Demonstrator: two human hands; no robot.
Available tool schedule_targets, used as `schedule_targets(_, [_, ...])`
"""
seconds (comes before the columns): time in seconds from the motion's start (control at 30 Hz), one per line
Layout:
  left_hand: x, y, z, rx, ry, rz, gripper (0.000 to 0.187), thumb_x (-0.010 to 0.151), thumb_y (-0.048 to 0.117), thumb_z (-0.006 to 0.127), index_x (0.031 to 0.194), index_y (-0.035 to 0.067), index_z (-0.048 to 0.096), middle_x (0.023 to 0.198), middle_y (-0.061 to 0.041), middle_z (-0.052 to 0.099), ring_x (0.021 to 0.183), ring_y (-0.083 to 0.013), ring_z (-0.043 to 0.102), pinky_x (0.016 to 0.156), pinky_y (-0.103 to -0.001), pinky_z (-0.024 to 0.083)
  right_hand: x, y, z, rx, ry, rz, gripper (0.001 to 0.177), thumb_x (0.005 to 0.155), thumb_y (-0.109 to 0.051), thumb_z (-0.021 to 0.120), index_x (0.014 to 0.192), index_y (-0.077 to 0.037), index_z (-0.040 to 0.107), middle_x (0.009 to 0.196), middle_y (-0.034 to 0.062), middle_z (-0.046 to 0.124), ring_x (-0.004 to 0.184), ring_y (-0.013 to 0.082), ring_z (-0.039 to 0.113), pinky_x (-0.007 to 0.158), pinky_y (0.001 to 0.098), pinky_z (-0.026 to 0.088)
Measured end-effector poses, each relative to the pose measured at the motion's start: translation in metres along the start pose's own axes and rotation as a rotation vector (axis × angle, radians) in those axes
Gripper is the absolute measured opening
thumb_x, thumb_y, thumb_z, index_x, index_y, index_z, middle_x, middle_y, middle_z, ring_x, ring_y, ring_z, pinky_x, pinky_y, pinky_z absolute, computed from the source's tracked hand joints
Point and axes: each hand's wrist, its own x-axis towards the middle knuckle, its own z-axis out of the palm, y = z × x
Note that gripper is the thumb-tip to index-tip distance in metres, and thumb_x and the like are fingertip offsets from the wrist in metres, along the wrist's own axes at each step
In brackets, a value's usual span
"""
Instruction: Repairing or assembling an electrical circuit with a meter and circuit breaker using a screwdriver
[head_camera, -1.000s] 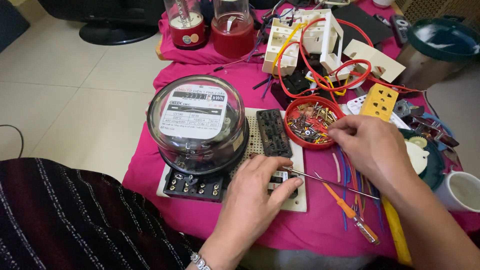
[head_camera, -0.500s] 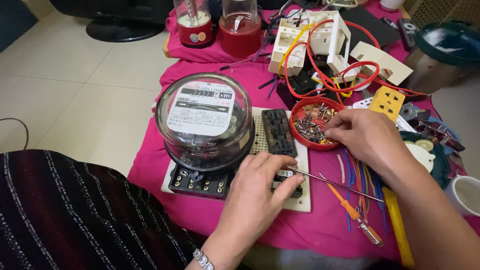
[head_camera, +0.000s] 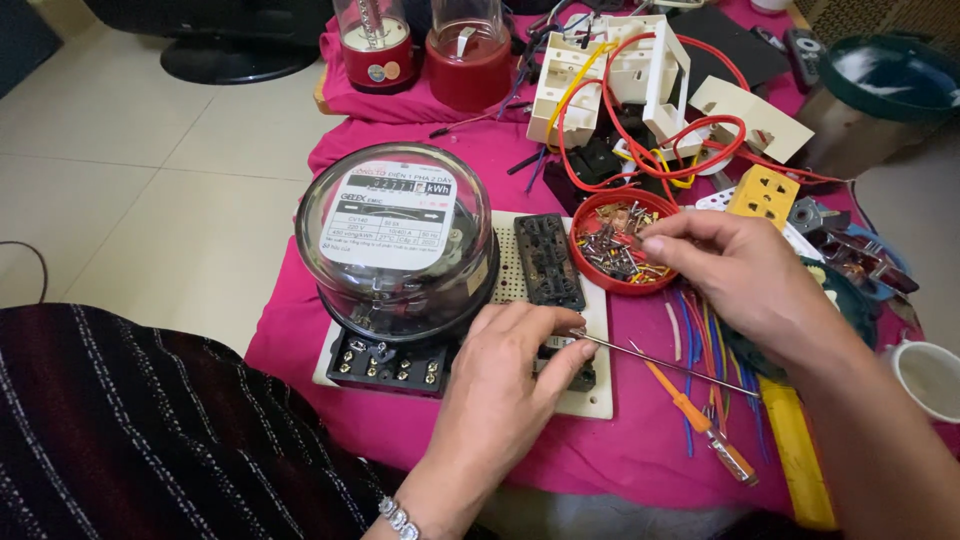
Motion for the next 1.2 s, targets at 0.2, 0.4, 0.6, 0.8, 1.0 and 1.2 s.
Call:
schedule_targets(0.2, [0.004,0.01,-0.004,-0.076,0.176,0.043,0.027,0.085,0.017,0.074,0.111,0.009,0.071,0.089,-0.001,0.074,0.078,-0.0171,0.067,0.07,-0.03,0.053,0.001,0.024,0.015,0.361,-0.188,-0.126,0.02,0.093,-0.005,0.069,0.11,-0.001,0.078,0.063,0.0028,0.058,0.047,0.0082,0.039,0.04,0.0223,0.025])
schedule_targets(0.4, [0.003,0.015,-0.007,-0.282,0.255,-0.088,0.024,0.088,0.011,0.071,0.112,0.008,0.072,0.085,0.0,0.073,0.068,-0.0092,0.065,0.061,-0.023,0.053,-0.014,0.018,0.034,0.507,-0.292,-0.054,0.02,0.093,-0.002,0.068,0.109,0.003,0.079,0.075,0.0082,0.069,0.048,0.0069,0.039,0.039,0.0213,0.026])
schedule_targets(0.6, [0.002,0.012,-0.005,-0.306,0.289,-0.102,0.013,0.087,0.008,0.074,0.1,0.007,0.077,0.083,0.0,0.065,0.065,-0.0092,0.059,0.058,-0.022,0.05,-0.014,0.025,0.044,0.446,-0.374,-0.075,0.02,0.095,-0.004,0.066,0.106,0.005,0.081,0.073,0.0054,0.066,0.058,0.0087,0.046,0.051,0.0212,0.032])
schedule_targets(0.8, [0.002,0.011,-0.006,-0.269,0.251,-0.165,0.011,0.09,0.011,0.066,0.1,0.007,0.069,0.087,-0.001,0.074,0.068,-0.0115,0.067,0.062,-0.026,0.056,-0.017,0.013,0.039,0.333,-0.298,-0.05,0.019,0.091,-0.002,0.071,0.103,0.005,0.084,0.065,0.0081,0.064,0.051,0.0114,0.045,0.044,0.0242,0.032])
schedule_targets(1.0, [0.003,0.009,-0.007,-0.162,0.253,-0.098,0.012,0.088,0.011,0.07,0.098,0.007,0.073,0.086,-0.002,0.072,0.067,-0.0149,0.066,0.061,-0.028,0.053,-0.022,0.008,0.038,0.371,-0.309,-0.053,0.021,0.092,-0.005,0.07,0.106,0.005,0.082,0.074,0.0104,0.071,0.057,0.0114,0.05,0.048,0.0225,0.035])
schedule_targets(1.2, [0.002,0.009,-0.011,-0.135,0.211,-0.168,0.007,0.085,0.012,0.074,0.091,0.008,0.075,0.077,-0.001,0.067,0.059,-0.0126,0.058,0.054,-0.028,0.049,-0.027,0.002,0.043,0.252,-0.246,-0.144,0.023,0.086,-0.004,0.075,0.105,0.002,0.085,0.075,0.0066,0.075,0.061,0.0097,0.054,0.054,0.0216,0.041])
